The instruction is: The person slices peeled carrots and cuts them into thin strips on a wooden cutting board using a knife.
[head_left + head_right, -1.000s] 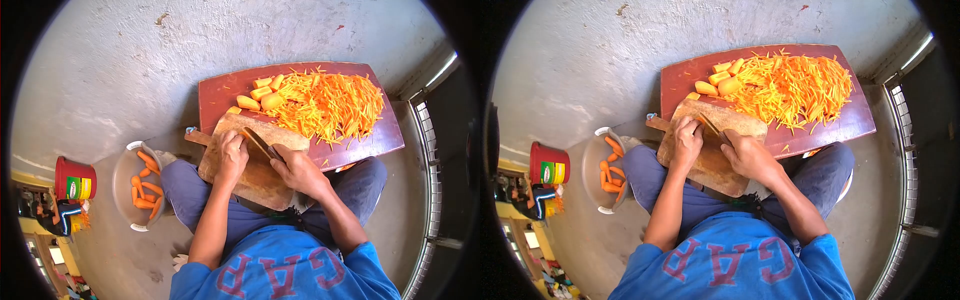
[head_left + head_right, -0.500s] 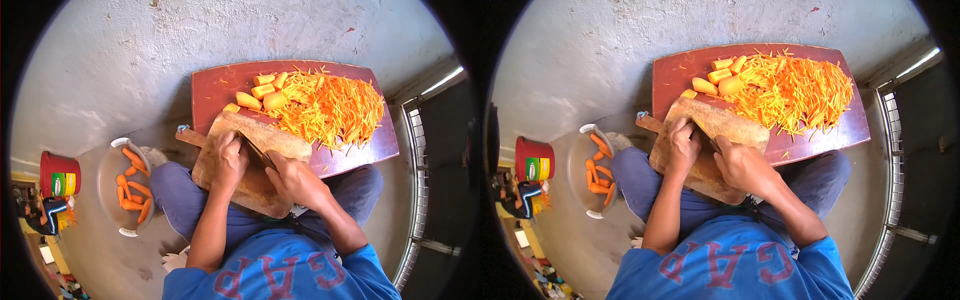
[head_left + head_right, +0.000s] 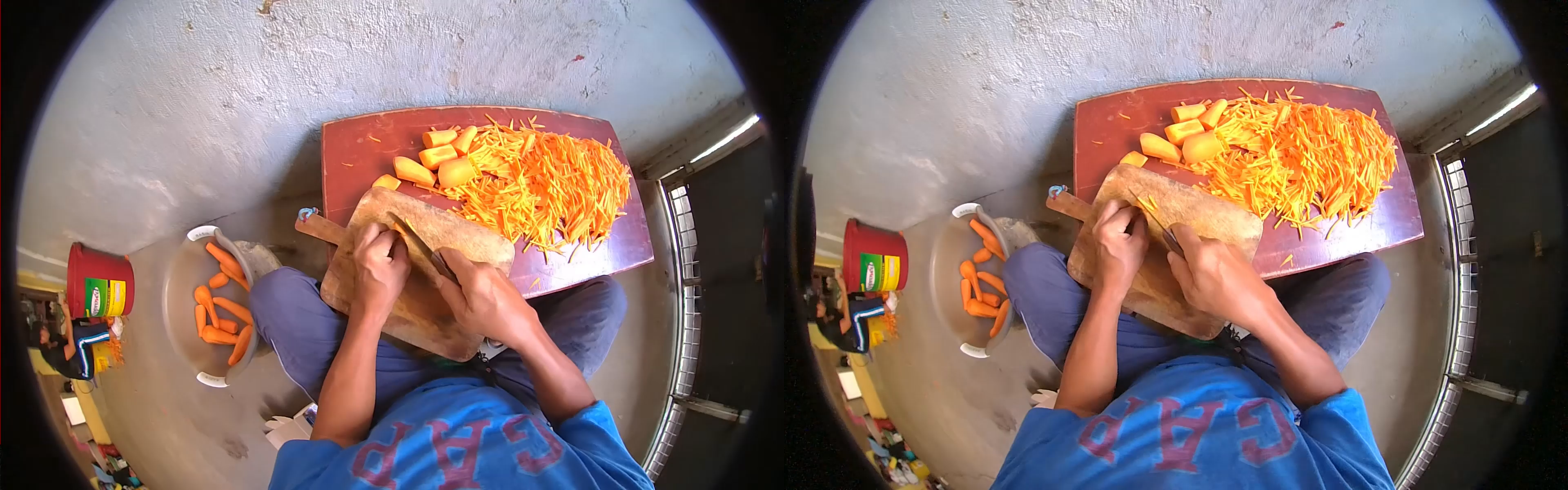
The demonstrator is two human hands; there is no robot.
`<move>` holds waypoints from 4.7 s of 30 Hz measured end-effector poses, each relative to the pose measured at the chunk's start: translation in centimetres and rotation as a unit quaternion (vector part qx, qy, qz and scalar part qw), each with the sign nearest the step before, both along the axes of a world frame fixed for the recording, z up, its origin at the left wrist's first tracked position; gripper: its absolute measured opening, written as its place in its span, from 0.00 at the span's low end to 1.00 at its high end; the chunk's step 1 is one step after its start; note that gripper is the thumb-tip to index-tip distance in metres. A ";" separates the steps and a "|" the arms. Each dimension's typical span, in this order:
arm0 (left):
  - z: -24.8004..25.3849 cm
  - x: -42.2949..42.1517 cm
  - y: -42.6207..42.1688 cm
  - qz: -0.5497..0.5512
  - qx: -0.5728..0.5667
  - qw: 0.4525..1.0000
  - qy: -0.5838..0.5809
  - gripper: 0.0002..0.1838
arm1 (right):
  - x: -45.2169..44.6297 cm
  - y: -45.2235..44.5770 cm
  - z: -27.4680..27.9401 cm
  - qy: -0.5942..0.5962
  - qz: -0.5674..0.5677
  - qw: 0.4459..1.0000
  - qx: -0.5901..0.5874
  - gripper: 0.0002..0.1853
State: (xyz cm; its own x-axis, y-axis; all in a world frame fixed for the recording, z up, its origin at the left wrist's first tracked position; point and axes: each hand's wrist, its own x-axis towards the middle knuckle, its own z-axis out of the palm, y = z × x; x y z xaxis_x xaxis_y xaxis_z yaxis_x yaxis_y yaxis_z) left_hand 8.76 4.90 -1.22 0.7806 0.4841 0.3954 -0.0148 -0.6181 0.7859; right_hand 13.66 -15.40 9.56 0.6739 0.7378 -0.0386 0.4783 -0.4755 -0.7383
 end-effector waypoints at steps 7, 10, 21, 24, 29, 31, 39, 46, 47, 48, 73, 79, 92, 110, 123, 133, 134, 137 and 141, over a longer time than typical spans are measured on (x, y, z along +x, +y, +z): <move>0.8 -0.4 -0.2 0.033 -0.055 0.997 -0.031 0.02 | 0.8 -1.7 -2.0 0.050 -0.052 0.997 0.027 0.19; 0.8 -0.5 -0.4 0.014 -0.042 0.999 -0.010 0.03 | 3.7 -5.6 -4.4 0.008 -0.136 0.988 0.078 0.16; 1.4 0.1 -3.0 -0.080 -0.016 0.996 0.041 0.15 | 10.4 -12.3 -2.5 -0.034 -0.139 0.982 0.124 0.16; 2.8 2.2 -4.4 -0.135 -0.015 0.990 0.033 0.26 | 9.6 -12.5 -4.6 0.066 -0.144 0.963 0.217 0.19; 4.1 10.3 -8.3 -0.173 -0.409 0.896 -0.029 0.35 | 8.1 -13.6 -3.4 0.315 -0.086 0.893 0.308 0.20; 3.7 12.7 -8.7 -0.228 -0.553 0.801 -0.033 0.32 | 8.3 -13.5 -3.0 0.349 -0.068 0.865 0.354 0.22; -0.1 15.9 -9.7 -0.277 -0.695 0.663 -0.014 0.15 | 10.2 -16.2 -4.2 0.401 -0.094 0.826 0.386 0.23; -1.9 15.2 -11.1 -0.204 -0.380 0.901 0.043 0.21 | 11.6 -17.3 -4.7 0.297 -0.181 0.862 0.367 0.24; -1.7 14.9 -11.2 -0.203 -0.285 0.936 0.034 0.21 | 11.7 -17.3 -4.8 0.291 -0.184 0.863 0.370 0.24; -0.3 14.4 -11.8 -0.198 -0.187 0.962 0.023 0.21 | 11.6 -17.2 -4.6 0.285 -0.187 0.863 0.372 0.25; 1.1 14.2 1.0 -0.081 0.255 0.946 0.180 0.36 | 10.2 -14.3 -5.1 0.147 -0.171 0.941 0.251 0.07; 1.6 15.3 6.8 -0.123 0.046 0.989 0.062 0.34 | 10.4 -14.5 -5.3 0.181 -0.190 0.938 0.225 0.12; 1.0 14.1 11.1 -0.024 0.082 0.930 0.357 0.22 | 10.6 -14.4 -5.8 0.181 -0.160 0.935 0.259 0.23; 1.7 0.0 2.0 -0.115 -0.203 0.950 0.205 0.10 | 7.9 -13.9 -4.1 0.300 -0.087 0.914 0.259 0.18; 1.6 -3.0 -2.0 -0.123 -0.069 0.977 0.160 0.17 | -1.1 -10.8 -1.0 0.121 -0.023 0.991 0.055 0.19; 1.8 -5.2 -3.8 -0.154 0.093 0.982 0.055 0.14 | -5.0 -10.5 1.4 0.167 -0.018 0.985 0.040 0.20; 1.8 -5.2 -3.8 -0.159 0.095 0.981 0.056 0.14 | -5.2 -10.5 1.6 0.165 -0.024 0.985 0.044 0.21; 1.6 -5.2 -3.5 -0.173 0.107 0.978 0.054 0.13 | -6.0 -10.3 1.5 0.154 -0.031 0.986 0.048 0.24; 1.9 -5.1 -3.5 -0.176 0.147 0.972 0.046 0.12 | -6.8 -10.2 0.9 0.094 -0.022 0.995 0.027 0.28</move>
